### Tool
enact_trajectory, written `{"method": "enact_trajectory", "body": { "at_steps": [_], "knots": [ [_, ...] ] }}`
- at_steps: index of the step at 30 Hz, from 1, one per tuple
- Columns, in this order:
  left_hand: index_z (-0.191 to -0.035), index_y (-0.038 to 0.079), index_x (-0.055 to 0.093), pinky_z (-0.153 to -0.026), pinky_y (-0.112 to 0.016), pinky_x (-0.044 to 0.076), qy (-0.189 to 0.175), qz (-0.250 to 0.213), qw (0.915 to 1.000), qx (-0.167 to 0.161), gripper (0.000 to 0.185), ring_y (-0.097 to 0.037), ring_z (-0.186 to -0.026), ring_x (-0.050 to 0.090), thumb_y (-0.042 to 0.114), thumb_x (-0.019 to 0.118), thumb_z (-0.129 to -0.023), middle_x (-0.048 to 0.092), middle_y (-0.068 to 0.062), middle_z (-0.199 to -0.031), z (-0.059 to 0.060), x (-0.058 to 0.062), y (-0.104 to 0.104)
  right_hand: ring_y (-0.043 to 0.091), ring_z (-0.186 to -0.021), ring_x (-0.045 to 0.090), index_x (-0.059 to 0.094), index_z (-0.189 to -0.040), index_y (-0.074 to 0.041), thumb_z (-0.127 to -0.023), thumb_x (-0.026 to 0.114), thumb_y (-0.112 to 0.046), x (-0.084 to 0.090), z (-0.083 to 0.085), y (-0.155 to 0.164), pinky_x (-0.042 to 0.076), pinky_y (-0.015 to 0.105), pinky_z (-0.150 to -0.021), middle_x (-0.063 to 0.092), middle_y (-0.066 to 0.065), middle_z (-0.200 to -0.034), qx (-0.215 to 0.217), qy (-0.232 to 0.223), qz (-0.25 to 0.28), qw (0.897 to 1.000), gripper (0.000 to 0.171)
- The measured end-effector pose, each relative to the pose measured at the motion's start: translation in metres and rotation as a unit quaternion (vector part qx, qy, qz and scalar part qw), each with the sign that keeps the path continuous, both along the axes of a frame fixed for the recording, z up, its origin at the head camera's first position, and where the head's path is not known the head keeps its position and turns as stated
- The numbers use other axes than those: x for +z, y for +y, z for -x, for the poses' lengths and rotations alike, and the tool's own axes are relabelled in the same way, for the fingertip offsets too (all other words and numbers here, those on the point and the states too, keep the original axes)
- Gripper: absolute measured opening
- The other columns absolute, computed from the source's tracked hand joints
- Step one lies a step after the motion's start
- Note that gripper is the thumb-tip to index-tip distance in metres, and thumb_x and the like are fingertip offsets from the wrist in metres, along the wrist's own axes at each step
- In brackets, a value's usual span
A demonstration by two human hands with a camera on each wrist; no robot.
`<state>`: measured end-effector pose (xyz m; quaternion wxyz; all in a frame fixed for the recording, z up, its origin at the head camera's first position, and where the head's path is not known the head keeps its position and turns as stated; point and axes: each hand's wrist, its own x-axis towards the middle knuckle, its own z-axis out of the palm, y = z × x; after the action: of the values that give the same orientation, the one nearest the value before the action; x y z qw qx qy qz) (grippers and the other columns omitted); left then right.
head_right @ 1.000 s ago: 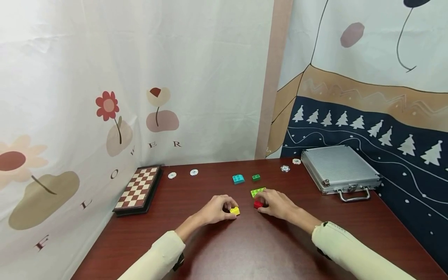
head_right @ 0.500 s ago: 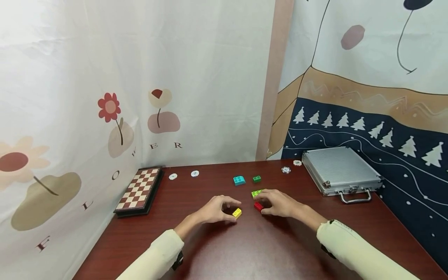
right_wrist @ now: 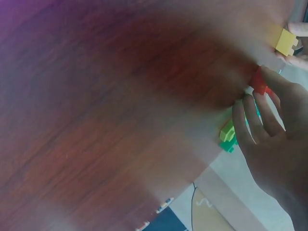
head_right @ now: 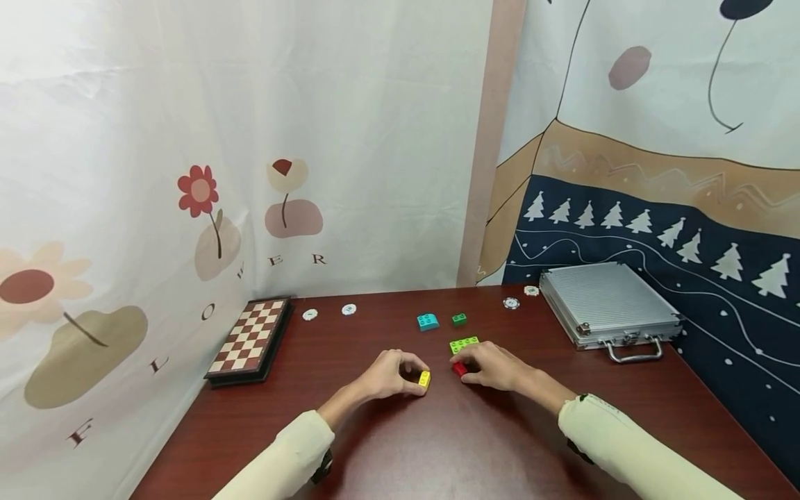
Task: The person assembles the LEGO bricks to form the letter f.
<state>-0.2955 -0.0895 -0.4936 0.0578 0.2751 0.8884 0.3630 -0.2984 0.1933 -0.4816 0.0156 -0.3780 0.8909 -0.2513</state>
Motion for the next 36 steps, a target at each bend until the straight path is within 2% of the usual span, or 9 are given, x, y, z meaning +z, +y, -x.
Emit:
{"method": "enact_trajectory", "body": {
  "at_steps": [6,12,15,19,23,28,36],
  "knots": [
    [-0.099,0.018,0.079,-0.075,-0.023,0.050,0.010,-0.008,0.9992,0.037,0.030,-0.006,-0.081,0.062,0.025,0.095,-0.075,0.073,0.013,-0.089,-0.001,-0.002,0.004,0.012,-0.096,0.064,0.074,-0.124,-0.006,-0.089,0.084,-0.019,-0.004,0.001,-0.005,0.058,0.034,-0.087,0.074,0.000,-0.113,-0.021,0.006,0.023,0.999,0.038],
    [-0.098,0.018,0.079,-0.074,-0.024,0.050,0.008,-0.016,0.9982,0.058,0.029,-0.008,-0.081,0.061,0.026,0.096,-0.075,0.073,0.011,-0.089,-0.001,-0.004,0.006,0.017,-0.098,0.066,0.073,-0.121,-0.005,-0.089,0.085,-0.021,0.002,0.002,-0.016,0.059,0.039,-0.089,0.073,0.000,-0.112,-0.022,0.018,0.052,0.998,0.039],
    [-0.098,0.018,0.079,-0.072,-0.024,0.050,0.006,-0.020,0.9977,0.064,0.029,-0.008,-0.080,0.060,0.026,0.096,-0.074,0.072,0.011,-0.088,-0.001,-0.004,0.007,0.018,-0.096,0.066,0.074,-0.119,-0.007,-0.088,0.086,-0.024,0.008,0.003,-0.022,0.059,0.037,-0.087,0.073,-0.003,-0.109,-0.023,0.018,0.055,0.998,0.037],
    [-0.097,0.017,0.080,-0.071,-0.023,0.050,0.006,-0.021,0.9974,0.069,0.030,-0.006,-0.078,0.060,0.026,0.096,-0.074,0.072,0.012,-0.086,-0.001,-0.003,0.007,0.020,-0.093,0.066,0.076,-0.118,-0.008,-0.087,0.086,-0.024,0.014,0.002,-0.032,0.059,0.034,-0.083,0.073,-0.004,-0.106,-0.012,0.015,0.065,0.998,0.036],
    [-0.097,0.016,0.080,-0.071,-0.023,0.050,0.008,-0.017,0.9974,0.069,0.031,-0.004,-0.076,0.060,0.025,0.097,-0.072,0.073,0.012,-0.084,-0.002,-0.003,0.008,0.023,-0.092,0.069,0.076,-0.116,-0.007,-0.087,0.086,-0.023,0.014,0.001,-0.040,0.060,0.036,-0.082,0.073,-0.003,-0.104,0.002,0.009,0.076,0.997,0.035],
    [-0.097,0.012,0.080,-0.071,-0.023,0.052,0.010,-0.026,0.9976,0.064,0.033,-0.005,-0.076,0.063,0.022,0.098,-0.071,0.074,0.009,-0.086,-0.002,-0.004,0.007,0.017,-0.091,0.073,0.077,-0.115,-0.008,-0.087,0.087,-0.024,0.009,-0.001,-0.048,0.061,0.033,-0.079,0.075,-0.002,-0.103,0.010,0.017,0.083,0.996,0.033],
    [-0.095,0.013,0.080,-0.075,-0.021,0.052,0.009,-0.030,0.9973,0.067,0.032,-0.001,-0.077,0.066,0.024,0.097,-0.071,0.075,0.010,-0.083,-0.001,-0.007,0.006,0.010,-0.090,0.071,0.079,-0.112,-0.011,-0.086,0.087,-0.024,0.005,-0.002,-0.057,0.060,0.029,-0.079,0.075,-0.005,-0.102,0.018,0.040,0.087,0.995,0.031]
  ]
}}
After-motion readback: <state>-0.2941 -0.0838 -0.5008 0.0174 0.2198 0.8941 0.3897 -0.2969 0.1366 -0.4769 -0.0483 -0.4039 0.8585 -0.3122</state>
